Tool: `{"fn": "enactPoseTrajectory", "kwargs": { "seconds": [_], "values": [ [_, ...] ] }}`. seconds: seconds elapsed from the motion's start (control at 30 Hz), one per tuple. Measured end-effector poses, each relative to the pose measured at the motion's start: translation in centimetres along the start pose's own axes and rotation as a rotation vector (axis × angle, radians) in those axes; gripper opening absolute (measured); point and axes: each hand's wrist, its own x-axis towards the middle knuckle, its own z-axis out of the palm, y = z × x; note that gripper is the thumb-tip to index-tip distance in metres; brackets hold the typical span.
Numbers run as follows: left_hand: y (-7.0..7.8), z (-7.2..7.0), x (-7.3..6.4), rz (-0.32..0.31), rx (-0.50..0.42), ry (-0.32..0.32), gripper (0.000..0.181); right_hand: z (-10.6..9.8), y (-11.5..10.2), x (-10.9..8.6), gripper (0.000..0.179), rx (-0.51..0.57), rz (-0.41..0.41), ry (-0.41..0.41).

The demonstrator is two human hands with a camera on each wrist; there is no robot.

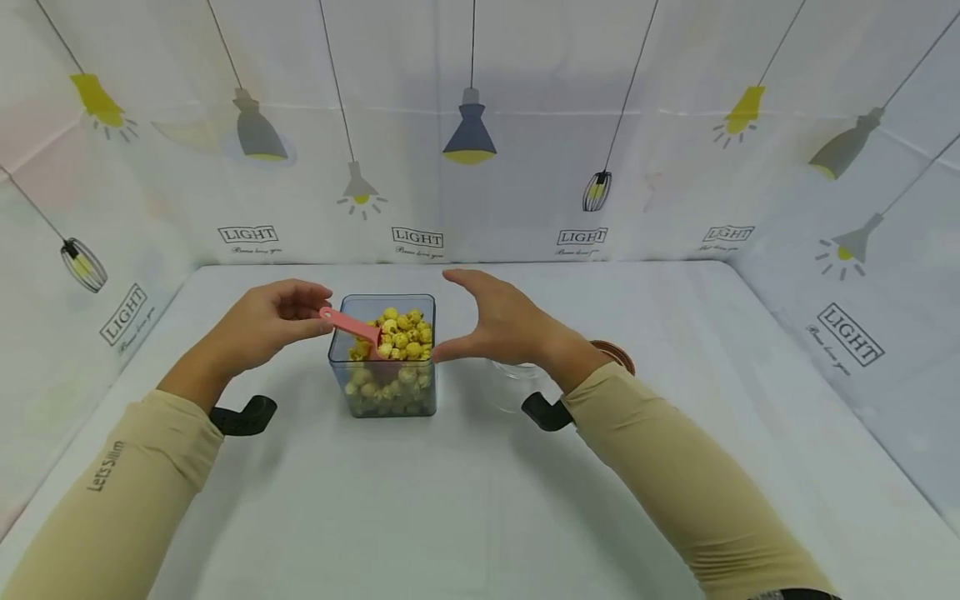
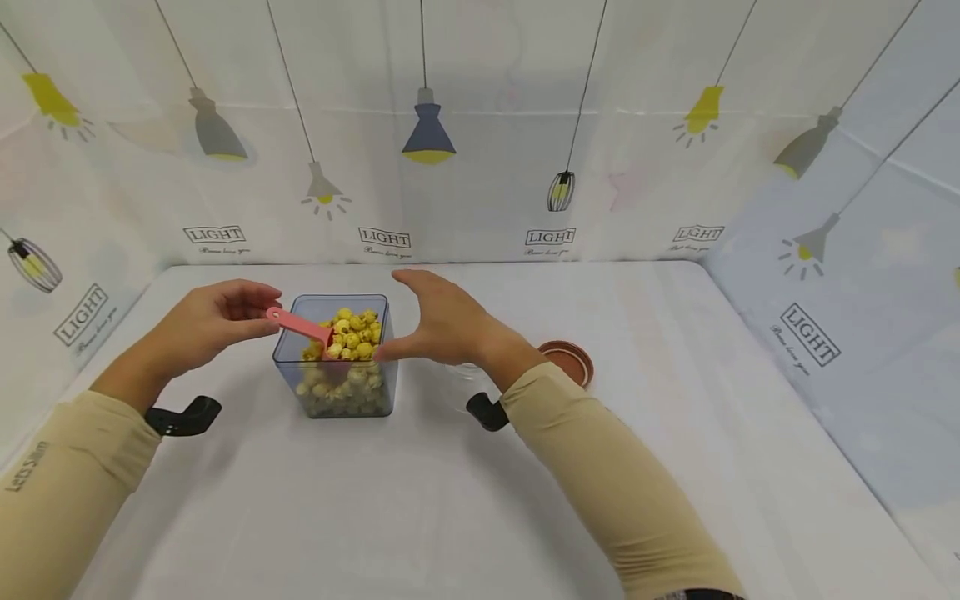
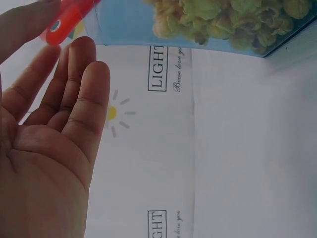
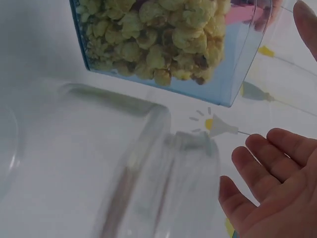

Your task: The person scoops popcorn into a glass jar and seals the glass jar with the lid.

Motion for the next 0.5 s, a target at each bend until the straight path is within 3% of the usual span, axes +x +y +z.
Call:
{"fn": "enactPoseTrajectory", "kwargs": {
  "seconds": [0.5],
  "values": [
    [0.1, 0.3, 0.3, -0.025, 0.012, -0.053, 0.041, 1.2, -1.1, 1.3, 0.104, 0.046, 0.007, -0.109]
  ]
}}
